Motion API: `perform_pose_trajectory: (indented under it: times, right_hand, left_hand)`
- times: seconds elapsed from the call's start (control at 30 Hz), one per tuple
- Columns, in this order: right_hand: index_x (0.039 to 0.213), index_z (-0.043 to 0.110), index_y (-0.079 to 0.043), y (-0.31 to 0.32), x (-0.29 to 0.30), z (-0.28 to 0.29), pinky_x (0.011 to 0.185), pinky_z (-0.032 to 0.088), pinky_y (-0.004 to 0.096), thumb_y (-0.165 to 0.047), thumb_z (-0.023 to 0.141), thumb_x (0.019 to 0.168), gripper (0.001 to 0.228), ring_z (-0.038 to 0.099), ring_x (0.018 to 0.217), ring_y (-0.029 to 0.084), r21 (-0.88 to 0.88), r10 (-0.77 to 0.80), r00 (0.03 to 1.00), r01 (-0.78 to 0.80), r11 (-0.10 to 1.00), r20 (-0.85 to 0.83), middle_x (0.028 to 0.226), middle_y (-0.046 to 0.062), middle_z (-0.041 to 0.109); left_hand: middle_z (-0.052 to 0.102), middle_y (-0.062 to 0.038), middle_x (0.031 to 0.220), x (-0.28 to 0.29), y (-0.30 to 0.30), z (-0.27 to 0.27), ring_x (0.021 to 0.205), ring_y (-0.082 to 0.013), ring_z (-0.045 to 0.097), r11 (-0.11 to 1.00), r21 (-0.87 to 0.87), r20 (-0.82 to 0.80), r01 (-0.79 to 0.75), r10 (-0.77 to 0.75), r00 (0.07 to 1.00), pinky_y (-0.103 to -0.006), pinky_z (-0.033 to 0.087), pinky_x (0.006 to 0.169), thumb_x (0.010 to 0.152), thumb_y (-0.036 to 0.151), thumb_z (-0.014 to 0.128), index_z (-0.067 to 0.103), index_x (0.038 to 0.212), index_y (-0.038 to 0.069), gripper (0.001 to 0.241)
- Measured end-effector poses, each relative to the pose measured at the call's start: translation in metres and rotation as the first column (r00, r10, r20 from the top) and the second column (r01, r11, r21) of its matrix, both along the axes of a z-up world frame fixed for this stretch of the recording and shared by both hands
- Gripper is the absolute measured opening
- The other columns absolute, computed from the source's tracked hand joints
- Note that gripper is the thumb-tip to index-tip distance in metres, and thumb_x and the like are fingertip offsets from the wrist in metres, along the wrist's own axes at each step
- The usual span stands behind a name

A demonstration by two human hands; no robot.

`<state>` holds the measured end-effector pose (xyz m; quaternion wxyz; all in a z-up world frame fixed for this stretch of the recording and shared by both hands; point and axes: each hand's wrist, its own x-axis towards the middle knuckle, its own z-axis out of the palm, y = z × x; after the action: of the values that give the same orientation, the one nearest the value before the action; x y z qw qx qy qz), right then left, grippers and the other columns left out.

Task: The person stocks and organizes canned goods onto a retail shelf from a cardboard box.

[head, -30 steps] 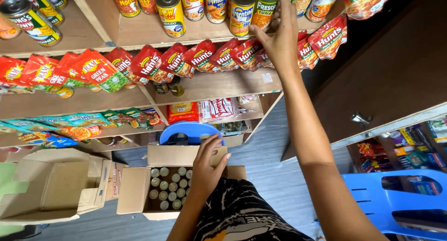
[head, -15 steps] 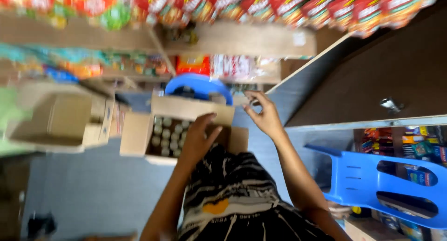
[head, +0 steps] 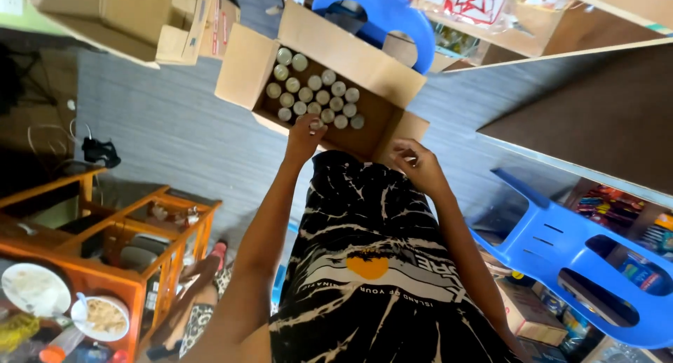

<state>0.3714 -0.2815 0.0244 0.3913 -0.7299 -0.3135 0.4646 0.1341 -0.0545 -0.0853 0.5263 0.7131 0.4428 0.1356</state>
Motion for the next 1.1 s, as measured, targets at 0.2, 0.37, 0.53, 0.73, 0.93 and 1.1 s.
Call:
perform_pose_trajectory:
  times: [0.2,0.37,0.53,0.73,0.93,1.1]
  right_hand:
    - [0.13,0.064,-0.008,0.031,-0.008,0.011,0.08,0.058,0.032,-0.015,0.072,0.096,0.036,0.071,0.1,0.018,-0.056,0.029,0.999,-0.027,0.998,0.027,0.112,0.007,0.075]
    - [0.132,0.063,-0.01,0.06,-0.025,0.02,0.083,0.06,0.033,-0.022,0.072,0.094,0.041,0.073,0.095,0.019,-0.194,0.115,0.993,-0.119,0.974,-0.03,0.113,0.008,0.074]
    - [0.132,0.064,-0.009,0.062,-0.04,0.01,0.085,0.06,0.033,-0.023,0.071,0.095,0.04,0.074,0.1,0.019,-0.197,0.157,0.987,-0.158,0.967,-0.024,0.112,0.009,0.076]
    - [0.131,0.063,-0.008,0.054,-0.049,-0.003,0.082,0.06,0.032,-0.021,0.069,0.095,0.039,0.074,0.103,0.018,-0.236,0.138,0.988,-0.151,0.96,-0.069,0.115,0.009,0.075]
    - [0.131,0.063,-0.008,0.043,-0.053,0.0,0.081,0.061,0.031,-0.018,0.07,0.095,0.038,0.075,0.099,0.017,-0.227,0.072,0.988,-0.102,0.968,-0.14,0.11,0.008,0.077]
    - [0.132,0.062,-0.008,0.04,-0.046,0.005,0.079,0.06,0.03,-0.015,0.068,0.096,0.038,0.074,0.093,0.017,-0.213,0.033,0.983,-0.071,0.975,-0.179,0.109,0.007,0.076]
  left_hand:
    - [0.071,-0.018,0.114,-0.022,-0.002,-0.08,0.099,-0.0353,0.07,0.998,0.061,-0.376,0.002,0.021,0.926,-0.047,0.055,0.081,0.082,0.023,0.084,0.067,0.118,0.003,0.045]
    - [0.066,-0.015,0.116,-0.013,0.0,-0.143,0.114,-0.0351,0.06,0.956,0.089,-0.705,0.281,-0.139,0.695,-0.049,0.045,0.099,0.073,0.026,0.089,0.063,0.116,0.005,0.054]
    - [0.06,-0.011,0.126,0.0,-0.001,-0.224,0.126,-0.0308,0.052,0.923,0.123,-0.837,0.365,-0.101,0.538,-0.048,0.041,0.103,0.086,0.021,0.074,0.063,0.117,0.013,0.034]
    - [0.059,-0.011,0.124,0.013,-0.003,-0.266,0.122,-0.0295,0.05,0.883,0.206,-0.895,0.422,-0.005,0.447,-0.0522,0.036,0.103,0.095,0.027,0.062,0.064,0.122,0.014,0.03]
    - [0.056,-0.011,0.127,0.016,0.017,-0.152,0.122,-0.0296,0.049,0.933,0.033,-0.859,0.359,-0.157,0.487,-0.0533,0.035,0.104,0.074,0.053,0.081,0.062,0.121,0.011,0.066]
    - [0.06,-0.018,0.117,-0.014,0.019,-0.073,0.114,-0.0335,0.052,0.975,0.172,-0.552,0.142,-0.024,0.833,-0.0552,0.037,0.097,0.065,0.055,0.09,0.066,0.111,0.007,0.071]
